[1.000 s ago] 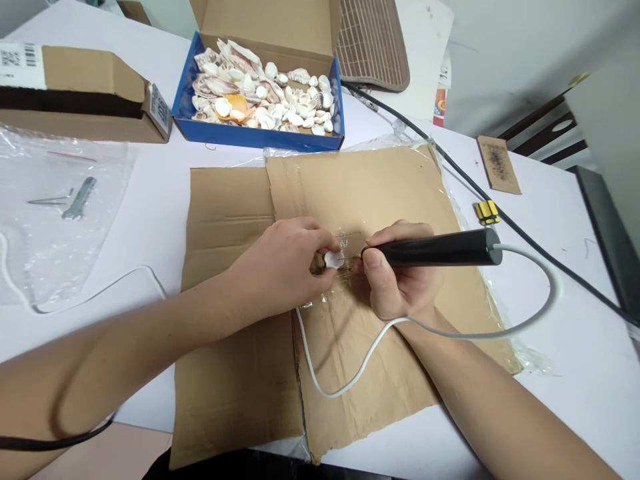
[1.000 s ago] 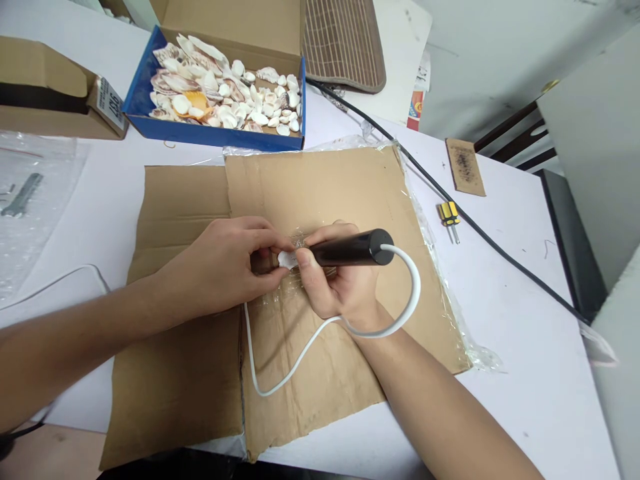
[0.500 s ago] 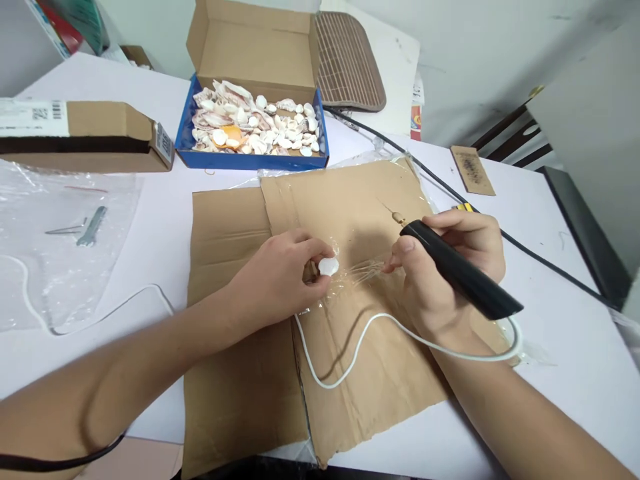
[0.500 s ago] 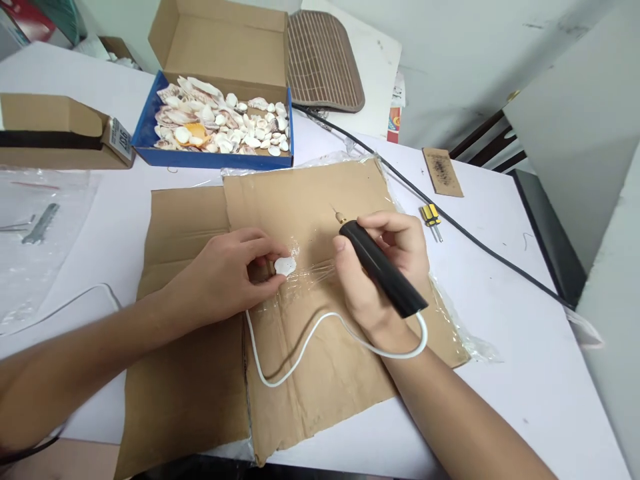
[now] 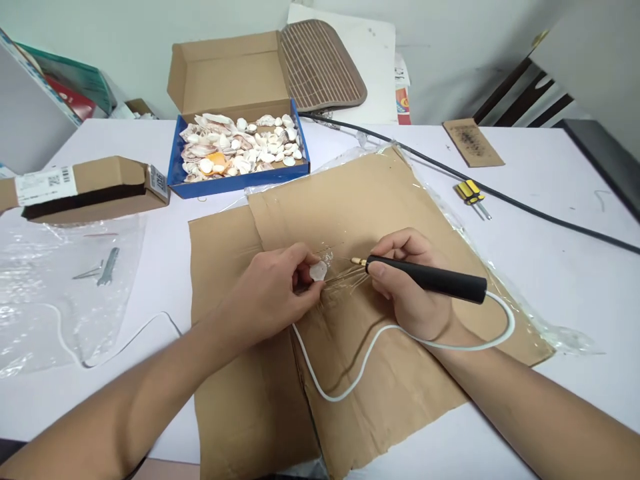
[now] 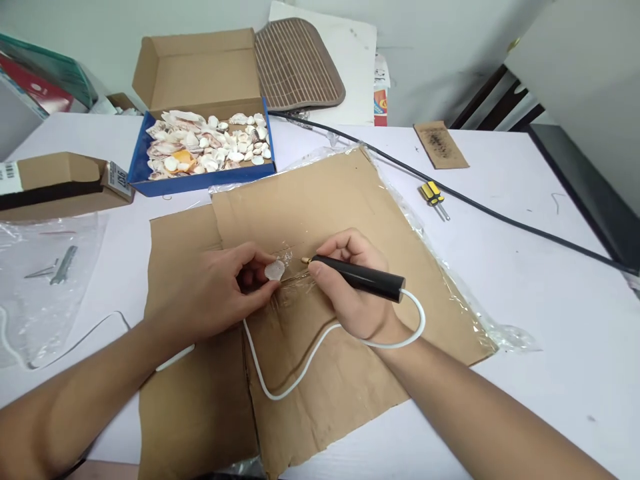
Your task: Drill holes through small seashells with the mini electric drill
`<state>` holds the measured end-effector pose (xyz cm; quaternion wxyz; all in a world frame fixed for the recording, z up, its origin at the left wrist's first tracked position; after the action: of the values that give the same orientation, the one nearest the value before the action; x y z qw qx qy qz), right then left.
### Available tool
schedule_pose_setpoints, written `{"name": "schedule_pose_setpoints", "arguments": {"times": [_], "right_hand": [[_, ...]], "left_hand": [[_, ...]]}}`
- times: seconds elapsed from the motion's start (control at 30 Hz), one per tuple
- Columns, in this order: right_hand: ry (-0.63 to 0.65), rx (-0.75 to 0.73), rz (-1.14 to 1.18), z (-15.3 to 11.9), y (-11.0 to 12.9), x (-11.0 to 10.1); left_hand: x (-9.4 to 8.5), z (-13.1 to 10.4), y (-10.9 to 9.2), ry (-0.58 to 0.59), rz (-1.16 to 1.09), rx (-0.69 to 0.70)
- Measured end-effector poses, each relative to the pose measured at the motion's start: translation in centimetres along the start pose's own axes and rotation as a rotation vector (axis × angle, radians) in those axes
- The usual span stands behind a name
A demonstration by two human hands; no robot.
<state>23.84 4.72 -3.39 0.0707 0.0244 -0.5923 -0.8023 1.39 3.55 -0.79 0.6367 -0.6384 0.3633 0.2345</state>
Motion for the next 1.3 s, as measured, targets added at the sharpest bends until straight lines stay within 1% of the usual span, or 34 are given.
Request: {"name": "schedule_pose_setpoints", "arguments": {"times": [0.1,0.27,0.43,0.63,0.8,1.3], "right_hand": [[0.024,-0.014,-0.027,0.3,0.5,0.2],[0.039,0.006,-0.076,0.8,1.0,0.8],[0.018,0.041,-0.117,1.0,1.4,0.9],[0.016,0.023,-0.16,1.0,1.7,1.0],[0.011,0.021,-0.171,1.1,1.7,1.1],[0.034,0.028,-0.157,0.9,1.4,1.0]], "left_hand": [[0.1,0.1,-0.2,0.013,-0.023,-0.002],[0.1,0.0,-0.3,-0.01,-0.039,-0.009],[0.1,0.0,-0.2,-0.025,-0.036,-0.001],[0.2,-0.2,-0.5,-0.053,-0.03,-0.007],[0.4,-0.2,-0.7,-0.059,-0.029,-0.011],[0.5,-0.2,-0.7,-0.064,-0.014,-0.006]]}}
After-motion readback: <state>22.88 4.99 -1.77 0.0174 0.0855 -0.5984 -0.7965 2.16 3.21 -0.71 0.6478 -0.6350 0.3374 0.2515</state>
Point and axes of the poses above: each hand's wrist, its own z-axis towards the middle knuckle, its own x-axis out of the palm, y = z × x, the point moved 2 cm from there along z, towards the middle knuckle, and after that the axes turned 11 degrees about -x, right-handed, at the moved point
